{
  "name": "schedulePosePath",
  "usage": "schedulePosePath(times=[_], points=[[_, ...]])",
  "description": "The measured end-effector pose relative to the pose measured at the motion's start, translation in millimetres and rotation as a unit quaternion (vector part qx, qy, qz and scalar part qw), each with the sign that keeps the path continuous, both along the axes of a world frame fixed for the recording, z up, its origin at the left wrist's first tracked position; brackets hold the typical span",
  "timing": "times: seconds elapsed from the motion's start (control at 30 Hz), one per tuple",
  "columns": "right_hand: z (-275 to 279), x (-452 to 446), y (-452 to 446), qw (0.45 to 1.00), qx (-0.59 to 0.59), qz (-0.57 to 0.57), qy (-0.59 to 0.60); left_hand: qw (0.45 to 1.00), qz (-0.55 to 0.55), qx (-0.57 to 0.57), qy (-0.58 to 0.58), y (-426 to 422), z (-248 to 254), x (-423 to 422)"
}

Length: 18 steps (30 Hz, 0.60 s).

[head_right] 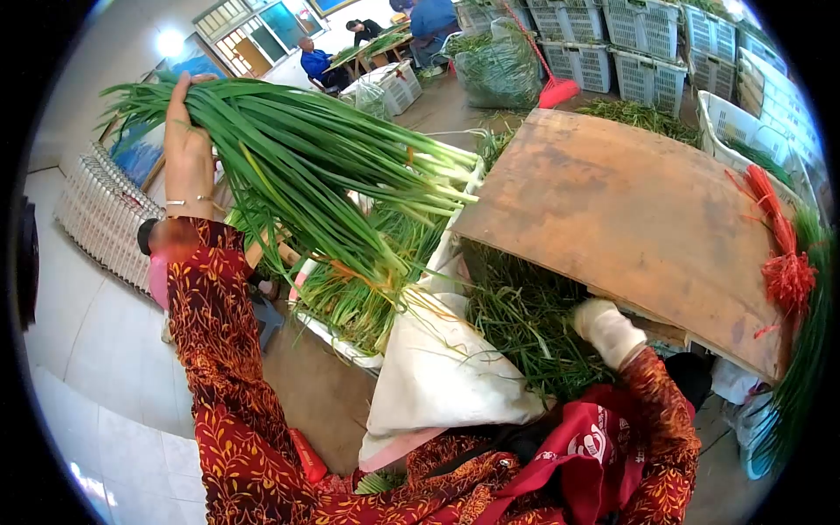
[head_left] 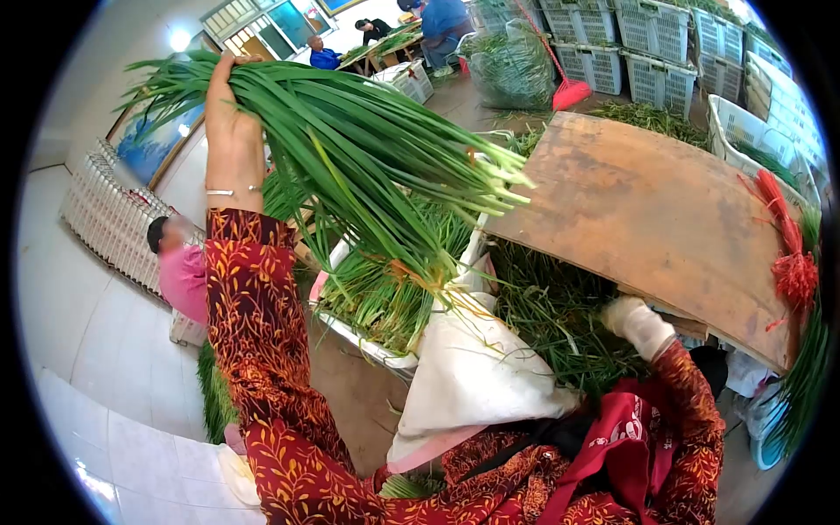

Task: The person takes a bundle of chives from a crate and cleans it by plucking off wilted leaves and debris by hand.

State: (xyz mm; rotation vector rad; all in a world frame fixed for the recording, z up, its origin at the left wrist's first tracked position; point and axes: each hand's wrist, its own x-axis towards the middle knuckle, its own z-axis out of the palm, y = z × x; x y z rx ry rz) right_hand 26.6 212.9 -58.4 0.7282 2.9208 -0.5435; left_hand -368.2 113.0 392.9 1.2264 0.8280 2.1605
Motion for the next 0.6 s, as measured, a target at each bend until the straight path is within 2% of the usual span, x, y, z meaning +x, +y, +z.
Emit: schedulePosePath(times=[0.07,0.1,0.13,0.2,0.27,0.33,0.37,0.47,0.5,0.53,0.6], points=[[42,-10,-28,0.965,-0.063,-0.137,-0.213,1.0,-0.015,-0.009,-0.007,18,7,-19],[74,-17,-42,0.983,-0.122,-0.137,-0.008,1.0,-0.016,0.002,-0.013,23,4,-16],[106,-29,-54,0.955,-0.179,-0.132,0.196,1.0,0.014,-0.001,-0.006,26,2,-8],[149,-71,-67,0.925,-0.199,-0.139,0.292,0.997,0.071,-0.006,0.011,30,3,7],[187,-104,-83,0.901,-0.214,-0.13,0.356,0.997,0.08,0.008,0.013,33,4,19],[209,-132,-87,0.928,-0.1,-0.125,0.338,0.995,0.099,0.033,0.009,33,2,36],[217,-136,-89,0.924,-0.079,-0.134,0.35,0.995,0.095,0.027,0.013,31,4,42],[191,-151,-63,0.815,-0.334,-0.162,0.444,0.999,0.037,0.021,0.033,18,3,71],[181,-146,-58,0.768,-0.399,-0.135,0.482,0.996,0.061,0.02,0.064,13,3,82],[172,-137,-46,0.786,-0.42,-0.114,0.44,0.994,0.053,0.02,0.094,20,7,68],[143,-129,-30,0.758,-0.428,-0.092,0.483,0.99,0.066,0.038,0.119,17,4,75]])
